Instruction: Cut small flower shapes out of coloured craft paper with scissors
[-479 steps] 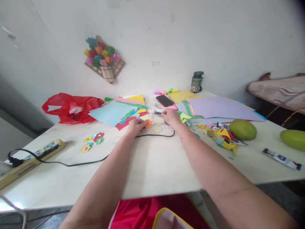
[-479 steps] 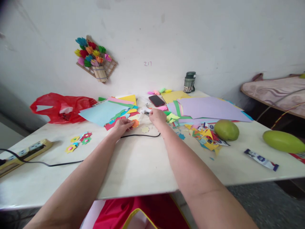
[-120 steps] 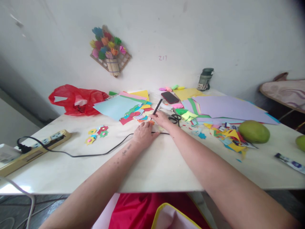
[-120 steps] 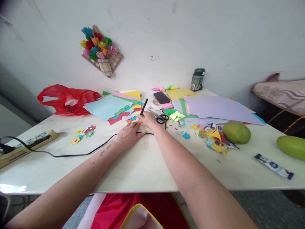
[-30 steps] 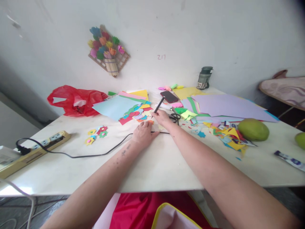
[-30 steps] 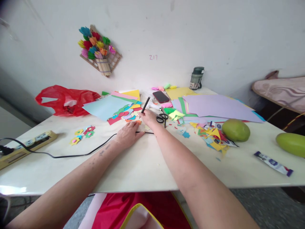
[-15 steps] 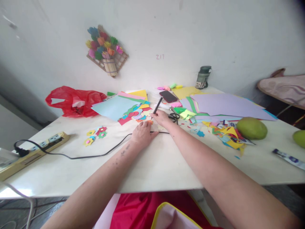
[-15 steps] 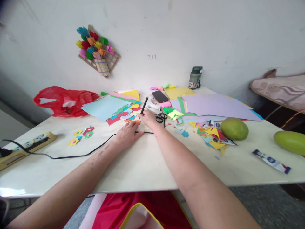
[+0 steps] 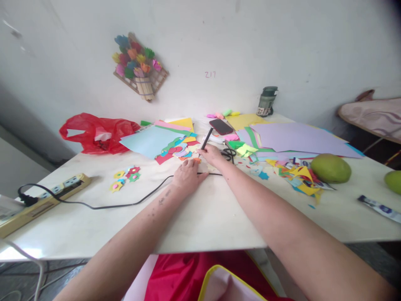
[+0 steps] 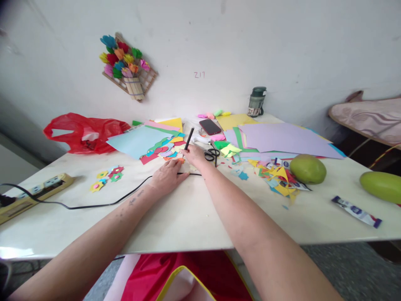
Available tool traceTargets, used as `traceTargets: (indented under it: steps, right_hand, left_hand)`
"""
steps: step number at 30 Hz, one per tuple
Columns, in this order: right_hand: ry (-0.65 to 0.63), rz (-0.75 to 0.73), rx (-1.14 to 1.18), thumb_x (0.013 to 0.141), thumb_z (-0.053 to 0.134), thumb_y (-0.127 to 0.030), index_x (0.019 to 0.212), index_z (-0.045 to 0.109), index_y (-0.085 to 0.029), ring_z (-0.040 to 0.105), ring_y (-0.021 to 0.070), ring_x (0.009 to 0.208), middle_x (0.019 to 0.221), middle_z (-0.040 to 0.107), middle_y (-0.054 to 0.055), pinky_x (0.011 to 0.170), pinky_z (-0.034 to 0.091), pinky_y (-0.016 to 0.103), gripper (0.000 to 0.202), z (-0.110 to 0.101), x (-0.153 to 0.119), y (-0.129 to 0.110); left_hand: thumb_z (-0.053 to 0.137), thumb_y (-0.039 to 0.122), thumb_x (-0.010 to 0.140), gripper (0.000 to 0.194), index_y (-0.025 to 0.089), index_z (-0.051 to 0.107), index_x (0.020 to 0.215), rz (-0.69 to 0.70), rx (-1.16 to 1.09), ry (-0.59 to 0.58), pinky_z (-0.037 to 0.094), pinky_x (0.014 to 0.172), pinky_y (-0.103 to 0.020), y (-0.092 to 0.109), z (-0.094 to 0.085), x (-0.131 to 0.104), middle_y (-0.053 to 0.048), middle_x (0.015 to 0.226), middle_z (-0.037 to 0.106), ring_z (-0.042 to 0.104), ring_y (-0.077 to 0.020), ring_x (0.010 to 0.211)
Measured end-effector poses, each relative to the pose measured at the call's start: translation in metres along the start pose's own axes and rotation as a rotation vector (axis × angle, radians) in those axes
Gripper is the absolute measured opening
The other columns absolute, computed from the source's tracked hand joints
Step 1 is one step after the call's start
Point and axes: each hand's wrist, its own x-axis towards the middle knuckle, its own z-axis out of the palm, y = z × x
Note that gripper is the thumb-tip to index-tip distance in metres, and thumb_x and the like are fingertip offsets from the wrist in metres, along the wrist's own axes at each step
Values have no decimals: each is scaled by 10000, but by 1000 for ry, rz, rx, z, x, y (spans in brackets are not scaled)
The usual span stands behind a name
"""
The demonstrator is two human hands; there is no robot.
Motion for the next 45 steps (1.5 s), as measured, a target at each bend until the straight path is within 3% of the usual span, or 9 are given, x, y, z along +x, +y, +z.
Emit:
traceTargets:
  steps: [26,45]
  right_hand:
    - [-12,12,-40,861,529,-393,853,677,-156,623,183,765,804,691,64,683,417,251,280,-3,-1,-1]
    - [18,50,151,855,538,-374,805,660,-146,611,169,745,764,683,56,669,425,244,263,-7,-3,-2]
  left_hand:
    - [366,541,901,543,163,494,1269,2,3,8,392,995,-366,1,-1,-1,-131,1281,502,434,-279,1245]
    - [359,539,903,558,159,480,1293,10,-8,10,378,1013,-374,0,0,-1,-133,1289,495,424,-278,1255]
